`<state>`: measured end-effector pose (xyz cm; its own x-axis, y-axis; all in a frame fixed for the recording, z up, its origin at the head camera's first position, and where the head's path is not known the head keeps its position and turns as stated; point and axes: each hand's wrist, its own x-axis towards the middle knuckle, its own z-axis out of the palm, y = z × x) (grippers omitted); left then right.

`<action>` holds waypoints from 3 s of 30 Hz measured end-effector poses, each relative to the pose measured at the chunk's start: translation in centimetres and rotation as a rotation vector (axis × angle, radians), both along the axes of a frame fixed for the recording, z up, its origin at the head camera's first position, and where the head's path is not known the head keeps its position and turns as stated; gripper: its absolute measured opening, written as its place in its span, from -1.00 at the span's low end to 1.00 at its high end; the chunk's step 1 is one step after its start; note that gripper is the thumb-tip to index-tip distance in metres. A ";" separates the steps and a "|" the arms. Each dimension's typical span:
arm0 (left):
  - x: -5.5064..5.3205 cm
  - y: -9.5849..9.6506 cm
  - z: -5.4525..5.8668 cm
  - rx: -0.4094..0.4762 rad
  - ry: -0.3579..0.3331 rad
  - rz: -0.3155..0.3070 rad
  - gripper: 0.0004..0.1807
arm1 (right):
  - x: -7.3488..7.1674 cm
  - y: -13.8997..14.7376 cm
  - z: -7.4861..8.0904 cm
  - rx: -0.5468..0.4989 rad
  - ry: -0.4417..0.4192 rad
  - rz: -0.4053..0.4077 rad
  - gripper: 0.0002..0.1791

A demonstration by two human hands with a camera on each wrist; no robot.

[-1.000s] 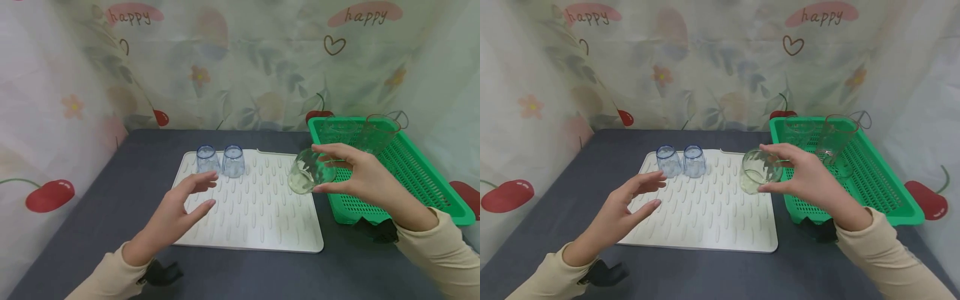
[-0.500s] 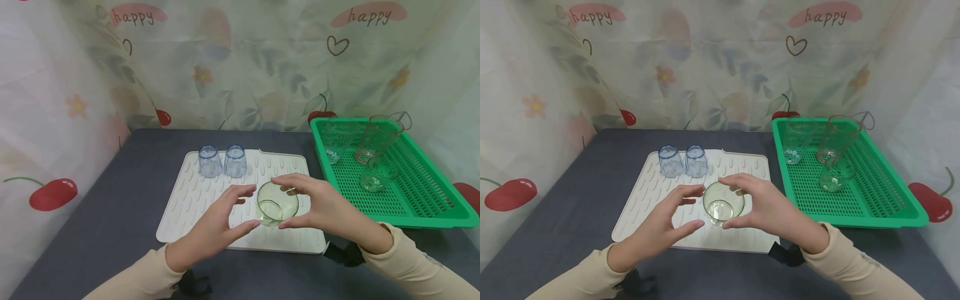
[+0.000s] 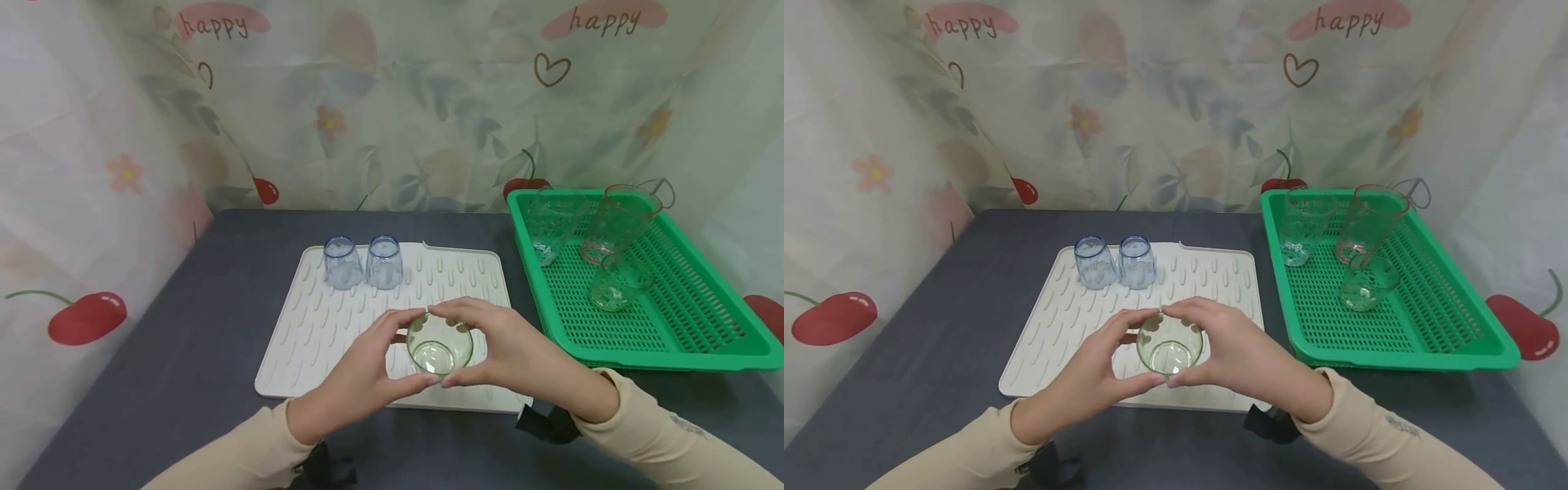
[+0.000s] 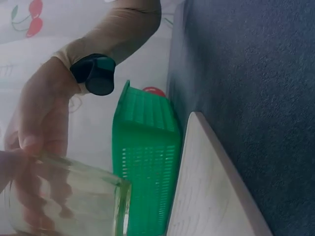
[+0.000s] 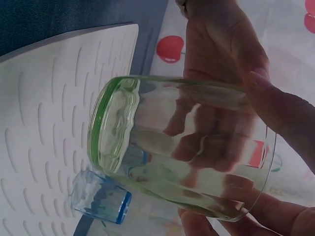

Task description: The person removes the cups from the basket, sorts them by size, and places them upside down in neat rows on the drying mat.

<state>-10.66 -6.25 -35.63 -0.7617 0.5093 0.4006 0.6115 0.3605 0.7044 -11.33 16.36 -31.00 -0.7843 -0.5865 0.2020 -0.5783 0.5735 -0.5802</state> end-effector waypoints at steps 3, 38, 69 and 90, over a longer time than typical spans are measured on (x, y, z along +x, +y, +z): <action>-0.1 -0.1 0.1 0.004 0.026 0.003 -0.19 | 0.1 -0.1 0.0 0.006 0.001 -0.003 -0.14; -0.2 -0.8 1.6 0.306 0.235 -0.098 -0.25 | 0.6 0.1 -0.7 -0.321 0.010 0.050 -0.27; -0.7 -2.3 1.4 0.480 -0.048 -0.227 -0.28 | 0.7 1.5 0.0 -0.500 -0.105 0.051 -0.35; -0.9 -5.5 0.8 0.180 -0.008 -0.081 -0.48 | -2.9 1.6 4.1 -0.391 0.000 -0.135 -0.38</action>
